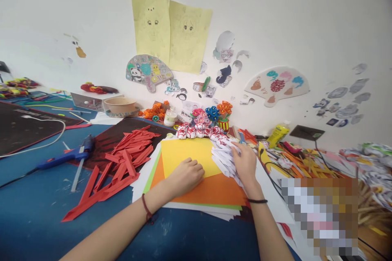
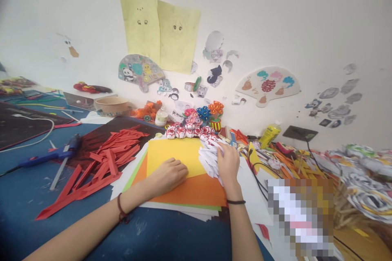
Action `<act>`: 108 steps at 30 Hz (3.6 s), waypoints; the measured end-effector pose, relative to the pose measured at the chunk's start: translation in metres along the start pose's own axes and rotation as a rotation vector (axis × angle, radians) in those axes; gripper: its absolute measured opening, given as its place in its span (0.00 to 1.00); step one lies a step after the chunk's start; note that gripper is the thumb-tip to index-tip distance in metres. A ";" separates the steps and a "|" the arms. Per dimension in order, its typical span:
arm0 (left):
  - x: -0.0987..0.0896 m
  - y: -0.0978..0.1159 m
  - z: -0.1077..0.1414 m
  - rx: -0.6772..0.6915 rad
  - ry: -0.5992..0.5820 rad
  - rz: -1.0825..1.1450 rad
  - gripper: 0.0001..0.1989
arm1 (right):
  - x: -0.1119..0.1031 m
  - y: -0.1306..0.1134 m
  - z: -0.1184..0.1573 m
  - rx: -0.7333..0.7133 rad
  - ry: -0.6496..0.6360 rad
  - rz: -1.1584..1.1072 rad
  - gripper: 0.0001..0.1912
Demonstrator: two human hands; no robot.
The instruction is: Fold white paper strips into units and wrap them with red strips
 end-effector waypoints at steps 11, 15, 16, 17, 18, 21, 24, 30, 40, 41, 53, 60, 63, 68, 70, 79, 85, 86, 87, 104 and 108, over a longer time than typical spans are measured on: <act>0.001 0.001 0.001 0.010 -0.009 -0.006 0.12 | -0.011 0.002 -0.001 0.128 0.158 -0.286 0.16; 0.003 0.001 0.001 0.014 -0.009 -0.010 0.12 | -0.022 0.029 0.000 0.168 0.212 -0.259 0.15; 0.003 0.001 0.001 0.016 -0.008 -0.010 0.12 | -0.022 0.040 0.001 0.199 0.216 -0.283 0.16; 0.004 0.001 0.001 0.017 -0.007 -0.010 0.11 | -0.023 0.049 0.002 0.215 0.214 -0.315 0.17; 0.004 0.001 0.000 0.019 -0.007 -0.010 0.11 | -0.023 0.057 0.003 0.218 0.204 -0.345 0.18; 0.004 0.002 0.000 0.021 -0.013 -0.010 0.11 | -0.021 0.073 0.004 0.192 0.154 -0.405 0.20; 0.003 0.004 0.000 0.023 -0.026 -0.019 0.10 | -0.012 0.075 0.004 0.165 0.041 -0.379 0.20; 0.006 0.004 0.002 0.025 -0.036 -0.029 0.10 | -0.006 0.060 0.002 -0.029 -0.063 -0.142 0.18; 0.006 0.005 0.003 0.033 -0.058 -0.037 0.09 | -0.005 0.064 0.006 -0.024 -0.164 -0.264 0.12; 0.006 0.005 0.003 0.032 -0.058 -0.037 0.09 | -0.005 0.062 0.006 -0.029 -0.162 -0.265 0.11; 0.005 0.004 0.002 0.029 -0.073 -0.019 0.09 | -0.005 0.000 -0.017 -0.091 -0.019 0.158 0.15; 0.008 0.005 0.001 0.030 -0.070 -0.009 0.08 | 0.031 -0.004 0.007 -0.120 -0.247 0.260 0.30; 0.007 0.005 0.001 0.026 -0.071 0.003 0.09 | 0.037 0.002 0.014 -0.110 -0.316 0.225 0.26; 0.007 0.005 0.001 0.018 -0.069 0.010 0.09 | 0.027 -0.004 0.009 -0.098 -0.230 0.127 0.27; 0.008 0.005 0.001 0.020 -0.070 0.011 0.09 | 0.028 -0.009 0.008 -0.126 -0.245 0.106 0.30; 0.007 0.005 0.002 0.024 -0.083 0.004 0.08 | 0.039 -0.004 0.015 -0.144 -0.314 0.102 0.27; 0.009 0.004 0.002 0.017 -0.075 -0.005 0.07 | 0.033 -0.008 0.011 -0.162 -0.275 0.063 0.22; 0.009 0.004 0.002 0.019 -0.076 -0.012 0.06 | 0.032 -0.009 0.011 -0.166 -0.269 0.067 0.22; 0.009 0.004 0.002 0.022 -0.076 -0.019 0.06 | 0.032 -0.010 0.011 -0.170 -0.262 0.076 0.22; 0.011 0.005 0.002 0.029 -0.069 -0.020 0.07 | 0.024 -0.024 0.009 -0.267 -0.244 0.073 0.18; 0.010 0.005 0.002 0.022 -0.069 -0.007 0.07 | 0.028 -0.032 0.011 -0.289 -0.302 0.082 0.08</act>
Point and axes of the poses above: each hand's wrist, its own z-axis away from the middle knuckle, its own x-axis out of the palm, y = z × x, the point moved 8 cm from there along -z, towards the middle knuckle, and after that the axes turned 7 degrees about -x, right-handed, at the moved point
